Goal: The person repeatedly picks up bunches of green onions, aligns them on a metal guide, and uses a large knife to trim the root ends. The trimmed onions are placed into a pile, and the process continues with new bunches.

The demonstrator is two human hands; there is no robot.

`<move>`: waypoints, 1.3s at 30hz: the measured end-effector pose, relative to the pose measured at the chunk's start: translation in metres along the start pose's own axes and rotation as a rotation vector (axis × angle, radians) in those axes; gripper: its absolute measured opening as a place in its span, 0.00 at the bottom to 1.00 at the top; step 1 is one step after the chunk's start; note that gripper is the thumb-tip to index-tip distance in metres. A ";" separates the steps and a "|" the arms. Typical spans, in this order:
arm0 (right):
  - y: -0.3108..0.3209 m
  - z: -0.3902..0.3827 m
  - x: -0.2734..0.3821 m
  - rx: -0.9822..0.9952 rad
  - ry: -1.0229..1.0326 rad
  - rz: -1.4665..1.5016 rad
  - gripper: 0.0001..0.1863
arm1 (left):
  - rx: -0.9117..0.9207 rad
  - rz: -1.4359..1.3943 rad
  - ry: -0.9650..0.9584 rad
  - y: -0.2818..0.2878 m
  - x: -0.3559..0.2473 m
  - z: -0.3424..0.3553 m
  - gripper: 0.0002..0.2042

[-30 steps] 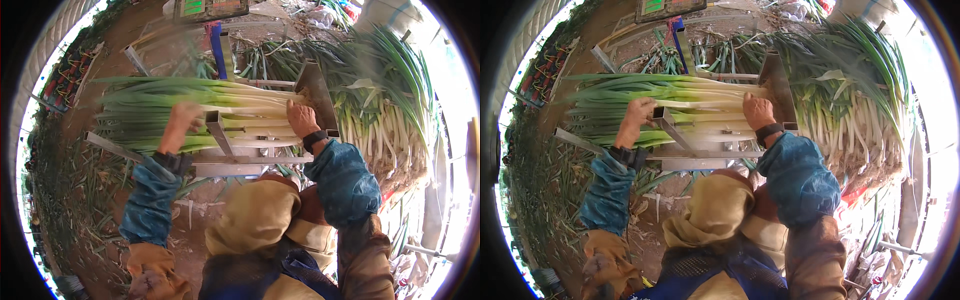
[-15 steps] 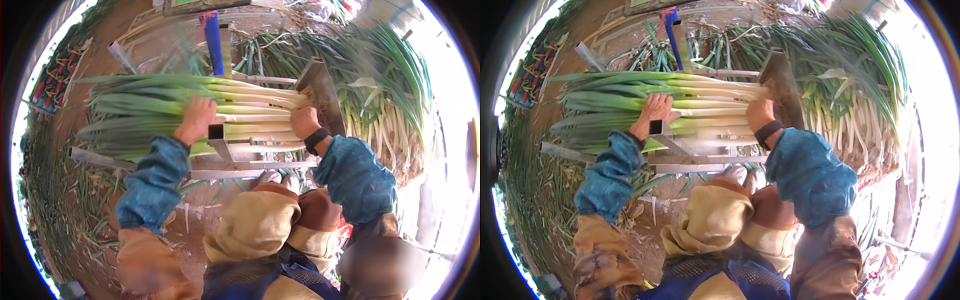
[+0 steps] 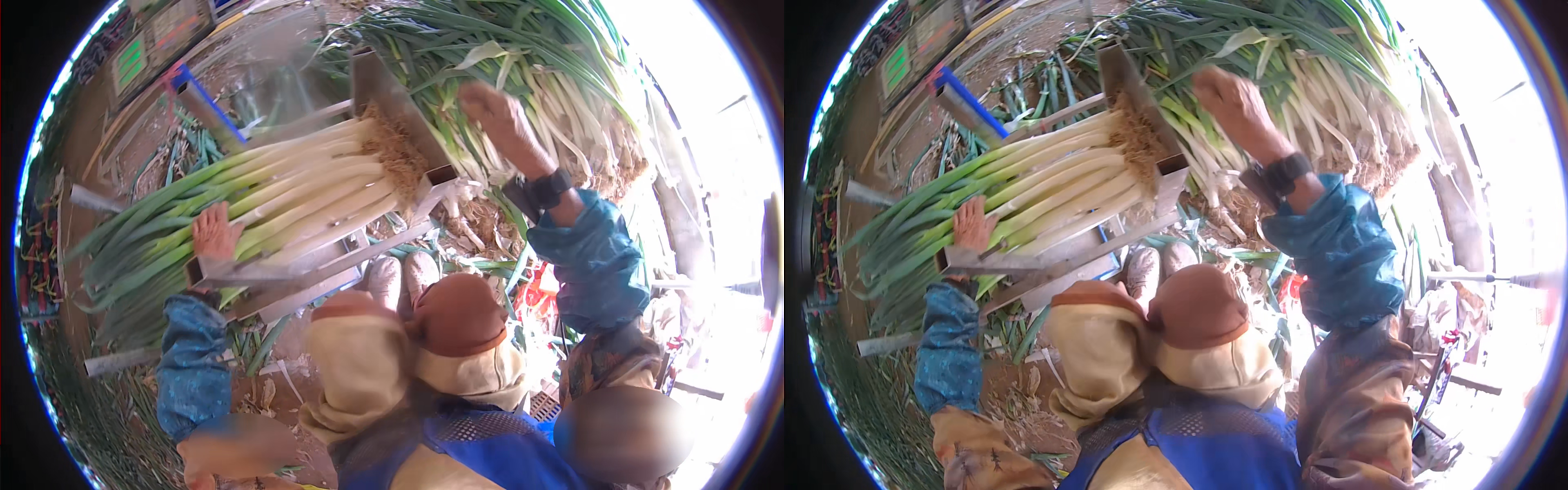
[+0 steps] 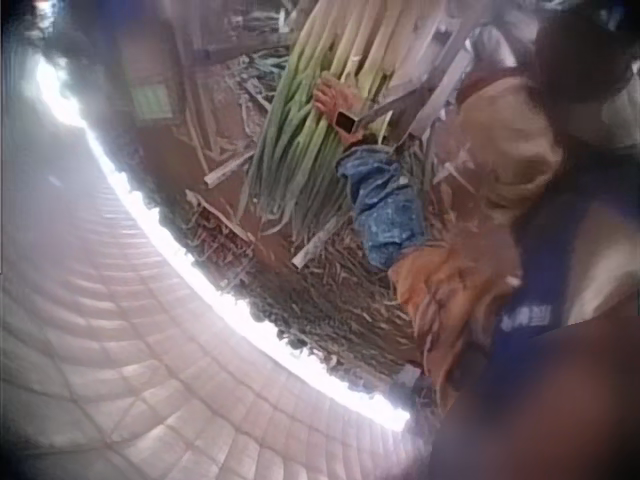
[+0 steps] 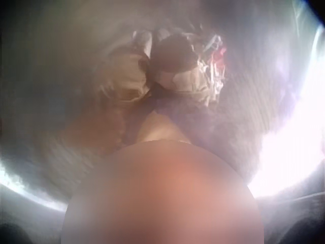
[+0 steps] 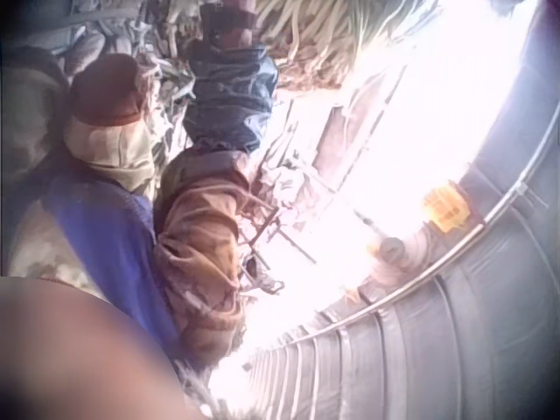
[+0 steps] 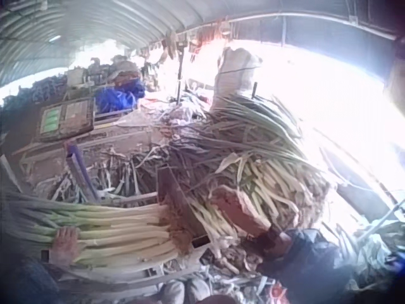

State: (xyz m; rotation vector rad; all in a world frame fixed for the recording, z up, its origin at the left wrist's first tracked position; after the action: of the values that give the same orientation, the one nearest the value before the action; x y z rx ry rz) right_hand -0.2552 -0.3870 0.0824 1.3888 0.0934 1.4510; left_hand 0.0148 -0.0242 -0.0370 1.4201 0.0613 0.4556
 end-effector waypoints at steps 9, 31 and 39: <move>-0.111 -0.122 -0.239 0.236 -0.591 -0.299 0.14 | 0.189 -0.112 0.039 0.000 -0.003 -0.003 0.25; -0.116 -0.087 -0.329 0.106 -0.490 -0.541 0.11 | 0.293 -0.189 0.107 -0.003 -0.005 -0.001 0.28; -0.071 -0.295 -0.272 0.421 -0.519 -0.356 0.04 | 0.251 -0.125 0.077 -0.004 0.005 -0.016 0.28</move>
State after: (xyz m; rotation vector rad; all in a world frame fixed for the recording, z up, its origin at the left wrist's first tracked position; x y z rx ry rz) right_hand -0.5039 -0.3768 -0.2405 1.9392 0.3086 0.7694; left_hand 0.0157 -0.0074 -0.0421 1.6341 0.2764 0.4097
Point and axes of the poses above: each hand's wrist, its own z-axis towards the middle knuckle, its own y-axis out of the back of the hand, x = y × z, the point moved 9 cm from there along z, towards the middle knuckle, and after that the axes turned 9 degrees about -y, right-handed, at the moved point
